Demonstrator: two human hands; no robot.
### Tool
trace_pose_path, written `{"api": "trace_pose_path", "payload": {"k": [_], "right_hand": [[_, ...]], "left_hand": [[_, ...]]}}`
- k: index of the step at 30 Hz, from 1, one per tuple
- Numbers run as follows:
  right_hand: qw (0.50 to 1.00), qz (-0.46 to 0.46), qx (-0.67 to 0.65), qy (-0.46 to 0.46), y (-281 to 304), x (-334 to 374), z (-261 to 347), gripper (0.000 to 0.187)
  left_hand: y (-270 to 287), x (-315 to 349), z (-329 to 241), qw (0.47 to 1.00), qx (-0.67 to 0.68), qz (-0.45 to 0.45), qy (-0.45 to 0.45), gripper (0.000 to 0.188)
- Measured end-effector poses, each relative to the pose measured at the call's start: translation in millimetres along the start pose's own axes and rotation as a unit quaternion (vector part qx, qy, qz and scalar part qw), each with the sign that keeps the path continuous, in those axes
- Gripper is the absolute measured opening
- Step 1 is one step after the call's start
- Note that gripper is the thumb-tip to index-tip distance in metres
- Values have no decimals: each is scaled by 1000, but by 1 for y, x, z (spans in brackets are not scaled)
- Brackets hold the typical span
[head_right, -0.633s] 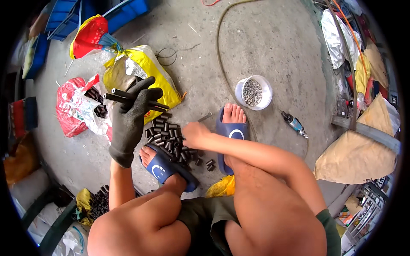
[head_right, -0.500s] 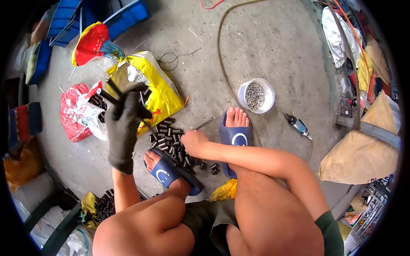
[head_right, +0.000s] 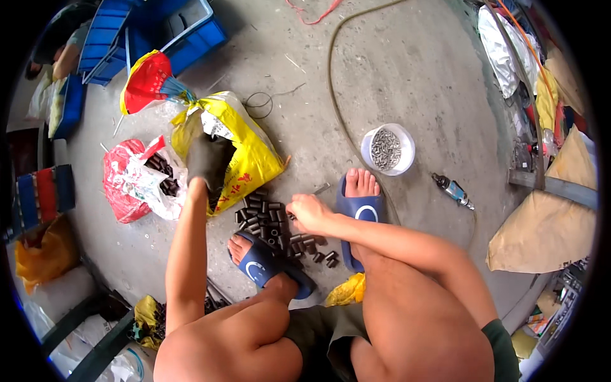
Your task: The person slides metal rings onto metal rods and uses a pneumatic tool to press and finish the assembly on the end of each rod.
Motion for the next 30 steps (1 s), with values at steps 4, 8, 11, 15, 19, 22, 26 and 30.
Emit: {"api": "trace_pose_path", "payload": {"k": [4,8,11,15,19,22,26,30], "right_hand": [[994,-52,-67,72,48,13,29,26],[966,-173,-102,164,92,37,15,28],[968,-169,-92,162,105,52,-1,30],[981,-97,-33,166,75,47,7,32],[977,-27,173,119,11,52,12,21],[951,6,300,73,-19,54,0,13],[972,-41,225,53,-6,43,15,13],[974,43,220,16,31,47,6,20]], "left_hand": [[23,-3,10,999,-14,27,10,41],[43,42,27,963,265,-8,-51,42],[32,90,16,861,484,43,-147,40],[39,153,-27,791,537,40,-290,33],[18,162,-79,717,632,62,-288,27],[-23,146,-112,787,530,84,-304,25],[-62,133,-129,824,460,129,-304,23],[-92,114,-122,824,450,138,-317,23]]}}
Point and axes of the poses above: each hand's wrist, its own x-axis away from the middle knuckle, its own y-axis out of the back of the hand, z = x × y, the point moved 7 cm from there along -x, towards the middle knuckle, and after that the axes turned 14 degrees about z, right-handed, at the moved point
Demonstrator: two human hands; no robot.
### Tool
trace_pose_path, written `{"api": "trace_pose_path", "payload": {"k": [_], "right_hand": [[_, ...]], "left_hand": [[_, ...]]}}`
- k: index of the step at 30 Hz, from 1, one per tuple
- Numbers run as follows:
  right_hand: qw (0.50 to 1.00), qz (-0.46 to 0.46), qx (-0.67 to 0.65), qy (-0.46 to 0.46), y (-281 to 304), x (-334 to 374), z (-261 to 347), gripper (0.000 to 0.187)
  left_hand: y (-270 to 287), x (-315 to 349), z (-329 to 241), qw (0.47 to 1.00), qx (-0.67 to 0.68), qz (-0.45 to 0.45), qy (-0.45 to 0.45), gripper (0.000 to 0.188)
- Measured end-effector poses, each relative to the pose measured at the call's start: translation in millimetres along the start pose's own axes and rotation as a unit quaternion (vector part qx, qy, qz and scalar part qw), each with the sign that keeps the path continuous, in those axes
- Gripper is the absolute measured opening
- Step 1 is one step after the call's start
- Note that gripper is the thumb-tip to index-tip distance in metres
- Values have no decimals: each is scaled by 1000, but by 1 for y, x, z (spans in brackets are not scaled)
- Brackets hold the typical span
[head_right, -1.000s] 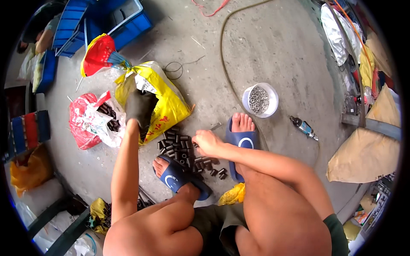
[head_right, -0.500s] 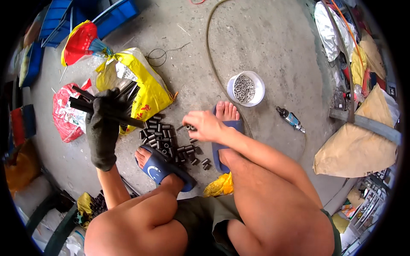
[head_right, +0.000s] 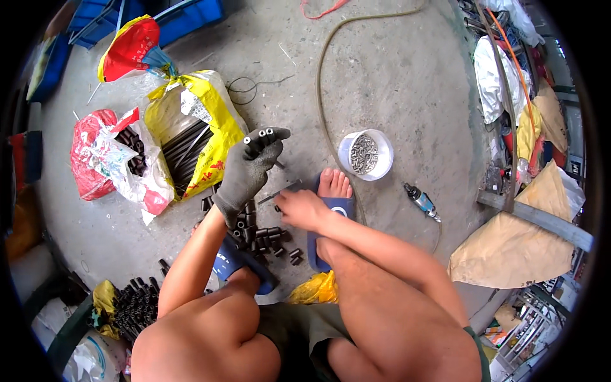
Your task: The person slides metal rings onto metal rods and uses a pneumatic tool to press and finish the assembly on the end of each rod.
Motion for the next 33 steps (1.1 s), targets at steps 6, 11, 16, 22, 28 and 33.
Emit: {"api": "trace_pose_path", "payload": {"k": [6,11,16,22,28,33], "right_hand": [[918,-262,-298,-12,126,63,-16,26],[906,-349,-238,9,187,84,-8,28],[923,-354,-142,46,208,85,1,28],[944,-318,-79,38,217,92,4,28],[950,-297,-100,6,217,95,2,29],[953,-283,-106,20,217,100,-4,31]], "left_hand": [[-9,4,1,999,-2,32,-3,27],[-25,6,-15,997,-46,57,-27,33],[-34,2,-16,992,-78,69,-69,32],[-39,4,-17,981,-179,60,-55,35],[-42,11,-14,985,-134,5,-111,35],[-46,12,-15,986,-118,26,-111,37]]}}
Point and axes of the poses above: each hand's wrist, its own x-axis away from the middle knuckle, its own y-axis out of the back of the hand, z = x × y, the point moved 7 cm from there along -x, towards the middle knuckle, and after that the axes turned 14 degrees about z, right-handed, at the moved point
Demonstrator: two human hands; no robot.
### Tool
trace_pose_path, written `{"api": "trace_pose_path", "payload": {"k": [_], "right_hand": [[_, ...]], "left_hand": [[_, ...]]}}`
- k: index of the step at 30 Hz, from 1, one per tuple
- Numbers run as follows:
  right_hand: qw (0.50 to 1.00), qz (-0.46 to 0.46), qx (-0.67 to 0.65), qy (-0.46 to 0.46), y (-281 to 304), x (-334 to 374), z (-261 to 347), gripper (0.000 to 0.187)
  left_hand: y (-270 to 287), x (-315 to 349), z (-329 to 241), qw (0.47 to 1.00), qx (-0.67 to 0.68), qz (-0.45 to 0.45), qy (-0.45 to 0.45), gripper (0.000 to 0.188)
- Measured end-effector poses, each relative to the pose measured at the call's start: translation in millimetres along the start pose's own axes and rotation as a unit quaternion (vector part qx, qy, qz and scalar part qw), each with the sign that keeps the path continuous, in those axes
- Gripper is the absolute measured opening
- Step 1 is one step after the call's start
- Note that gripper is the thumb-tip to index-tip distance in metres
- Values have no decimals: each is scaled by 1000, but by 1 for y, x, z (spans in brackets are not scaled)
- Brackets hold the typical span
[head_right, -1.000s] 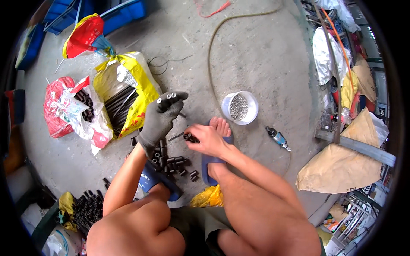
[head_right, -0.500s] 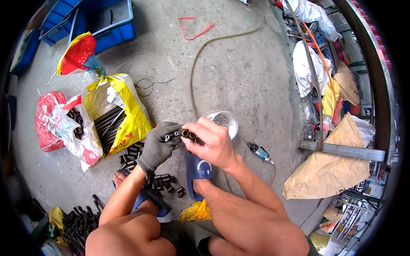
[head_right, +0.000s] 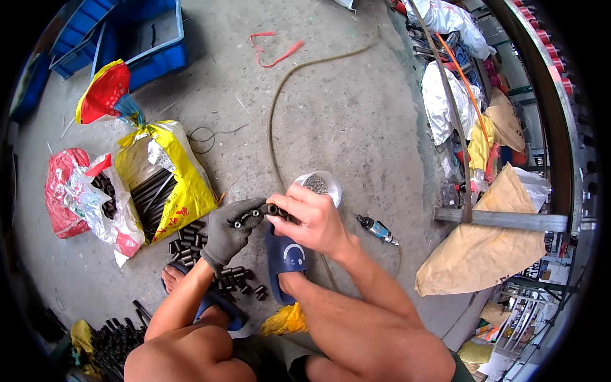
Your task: The person slides metal rings onto metal rods and uses a pneumatic tool to press and finish the assembly on the end of each rod.
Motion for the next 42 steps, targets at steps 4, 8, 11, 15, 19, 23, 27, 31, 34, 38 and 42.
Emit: {"api": "trace_pose_path", "payload": {"k": [4,8,11,15,19,23,27,31,34,38,42], "right_hand": [[1000,9,10,9,1,-1,5,30],[999,30,21,-34,7,-7,15,27],[988,71,103,91,8,-9,19,25],[995,66,60,41,10,-2,12,24],[998,44,42,19,25,0,29,22],[995,61,60,43,12,-12,39,21],[993,67,81,48,5,-15,36,20],[989,90,105,58,-3,-20,39,18],[983,105,133,71,-4,-22,46,16],[989,78,111,64,0,-25,46,13],[980,119,151,52,-1,-27,41,12]], "left_hand": [[-3,2,5,1000,16,-7,0,38],[-6,2,8,1000,14,-6,-7,39],[-8,-1,6,1000,-4,-2,-23,39],[-10,0,8,1000,-4,-1,-24,41],[-11,1,7,1000,0,15,-13,40],[-13,3,11,1000,-7,22,-19,40],[-15,0,6,999,-28,18,-18,38],[-13,-1,4,998,-47,32,-30,44],[-13,-4,5,997,-49,52,-31,48],[-14,-4,7,998,-14,62,-8,49],[-13,-7,8,997,4,76,9,50]]}}
Point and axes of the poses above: each hand's wrist, its own x-axis away from the middle knuckle, its own y-axis out of the back of the hand, z = x × y, the point moved 7 cm from there along -x, towards the middle knuckle, and after that the axes turned 14 degrees about z, right-handed, at the moved point
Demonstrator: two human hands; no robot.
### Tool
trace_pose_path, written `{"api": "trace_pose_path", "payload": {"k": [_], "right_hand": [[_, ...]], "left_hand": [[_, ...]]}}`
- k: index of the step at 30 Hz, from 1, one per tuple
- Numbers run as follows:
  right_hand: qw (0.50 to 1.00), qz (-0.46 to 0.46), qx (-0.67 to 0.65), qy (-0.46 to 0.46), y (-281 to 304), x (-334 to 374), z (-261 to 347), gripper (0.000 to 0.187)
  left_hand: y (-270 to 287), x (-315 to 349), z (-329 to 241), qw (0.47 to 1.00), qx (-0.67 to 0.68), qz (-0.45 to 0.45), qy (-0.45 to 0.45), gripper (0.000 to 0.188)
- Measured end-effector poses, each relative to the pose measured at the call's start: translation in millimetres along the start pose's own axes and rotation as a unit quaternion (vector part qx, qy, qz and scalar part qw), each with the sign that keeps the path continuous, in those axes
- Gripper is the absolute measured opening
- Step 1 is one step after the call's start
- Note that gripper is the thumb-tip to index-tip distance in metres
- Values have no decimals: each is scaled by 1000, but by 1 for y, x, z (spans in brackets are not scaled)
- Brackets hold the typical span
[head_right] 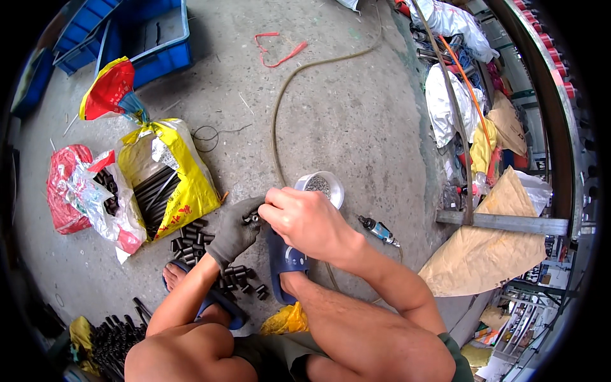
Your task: The person slides metal rings onto metal rods and uses a pneumatic tool to press and finish the assembly on the end of each rod.
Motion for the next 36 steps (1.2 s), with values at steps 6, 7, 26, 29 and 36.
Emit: {"api": "trace_pose_path", "payload": {"k": [6,7,26,29,36], "right_hand": [[999,10,-21,-21,-2,-1,-9,16],[1000,8,-21,-13,-1,-1,-10,16],[998,35,-42,-26,2,12,-23,17],[996,-37,-74,-32,24,20,-13,18],[997,-67,-46,2,11,-4,0,19]], "left_hand": [[1,-1,-2,1000,16,12,20,46],[2,-1,-4,999,25,15,21,45],[3,-8,-2,999,-20,30,32,30],[-2,0,16,999,-10,23,22,44],[-2,5,14,998,-13,56,26,44]]}}
Point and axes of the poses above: each hand's wrist, its own x-axis away from the middle knuckle, its own y-axis out of the back of the hand, z = x × y, the point moved 7 cm from there along -x, towards the middle knuckle, and after that the axes turned 14 degrees about z, right-handed, at the moved point
